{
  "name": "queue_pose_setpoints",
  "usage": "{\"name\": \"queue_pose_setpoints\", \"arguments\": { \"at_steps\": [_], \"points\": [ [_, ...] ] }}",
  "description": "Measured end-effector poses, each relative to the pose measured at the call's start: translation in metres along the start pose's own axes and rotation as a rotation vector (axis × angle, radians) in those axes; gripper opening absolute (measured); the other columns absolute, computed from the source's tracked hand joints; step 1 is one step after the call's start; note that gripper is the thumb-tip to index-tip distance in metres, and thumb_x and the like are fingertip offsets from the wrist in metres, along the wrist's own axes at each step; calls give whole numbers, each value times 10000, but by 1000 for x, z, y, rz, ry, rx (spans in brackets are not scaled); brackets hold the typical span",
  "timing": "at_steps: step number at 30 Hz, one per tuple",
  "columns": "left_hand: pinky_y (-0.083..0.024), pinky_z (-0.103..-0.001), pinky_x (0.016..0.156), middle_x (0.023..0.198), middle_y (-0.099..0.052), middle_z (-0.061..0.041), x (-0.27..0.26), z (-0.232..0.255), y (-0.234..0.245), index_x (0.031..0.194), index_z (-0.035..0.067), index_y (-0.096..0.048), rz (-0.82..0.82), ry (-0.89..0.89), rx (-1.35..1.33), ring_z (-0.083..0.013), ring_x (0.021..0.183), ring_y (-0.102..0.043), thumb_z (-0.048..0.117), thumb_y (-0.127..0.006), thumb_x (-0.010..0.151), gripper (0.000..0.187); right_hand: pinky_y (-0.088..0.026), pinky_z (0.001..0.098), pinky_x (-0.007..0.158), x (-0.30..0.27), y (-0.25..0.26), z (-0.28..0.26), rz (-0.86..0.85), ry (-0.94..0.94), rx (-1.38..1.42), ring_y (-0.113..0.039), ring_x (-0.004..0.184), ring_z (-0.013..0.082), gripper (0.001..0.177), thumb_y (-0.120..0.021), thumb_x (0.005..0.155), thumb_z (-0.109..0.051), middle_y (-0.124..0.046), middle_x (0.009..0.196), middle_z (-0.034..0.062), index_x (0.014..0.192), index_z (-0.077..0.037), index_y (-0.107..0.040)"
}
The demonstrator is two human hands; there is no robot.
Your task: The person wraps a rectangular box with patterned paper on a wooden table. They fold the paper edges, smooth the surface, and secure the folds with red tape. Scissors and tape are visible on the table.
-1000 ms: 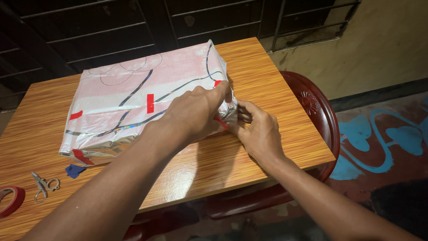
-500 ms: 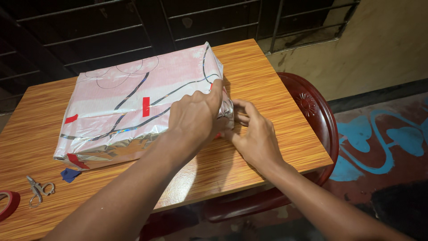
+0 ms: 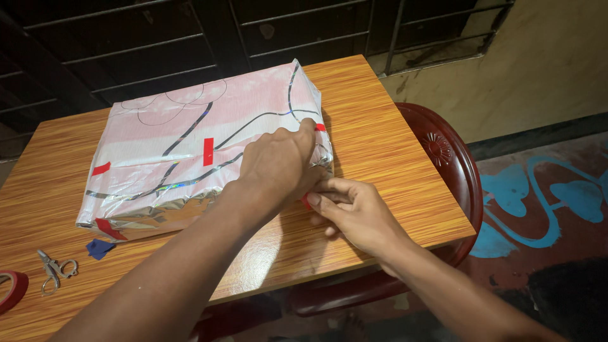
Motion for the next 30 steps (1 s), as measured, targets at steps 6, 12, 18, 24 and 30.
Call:
{"name": "queue_pose_setpoints", "arguments": {
  "at_steps": [6,12,18,24,30],
  "points": [
    [-566,-468,790,934,-735,-196,1,0,-1,1223,49,-540,-15,1,-4,-379,913,-722,363,-788,820,569,-422,261,479,-3,0,-8,0,-158,-93,-493,553,87,352,-680,955,-349,-624,757,17,1182,-85,-734],
    [-560,-462,791,960,-735,-166,-1,0,2,1198,93,-581,18,16,-37,-363,921,-721,406,-806,789,562,-312,251,392,-2,2,-8,-42,-187,-91,-382,456,79,314,-694,925,-306,-503,629,10,1129,-69,-730],
    [-551,-456,799,1016,-730,-145,-9,-3,2,1243,169,-671,30,100,-14,-335,976,-713,474,-810,782,569,-287,243,383,-18,23,1,-16,-233,-86,-371,449,70,262,-678,928,-324,-559,651,5,1055,-95,-679],
    [-435,-454,836,1046,-588,-138,-17,2,8,1100,139,-731,356,-60,105,-312,1025,-553,459,-878,674,552,-360,233,409,-18,35,-1,162,-156,9,-398,501,55,262,-672,941,-306,-576,732,-13,1088,-90,-687],
    [-440,-481,790,1076,-558,-187,-22,-7,-2,1222,53,-566,463,-112,-4,-325,980,-564,388,-899,683,717,-361,228,420,-7,27,-5,232,-90,-24,-406,500,57,234,-670,937,-285,-619,739,-15,1084,-106,-701]
  ]
}}
Point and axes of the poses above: each hand's wrist, its own x-axis towards the middle knuckle, its own y-axis out of the back of the hand, z = x × y, the point moved 6 cm from there along x, towards the middle knuckle
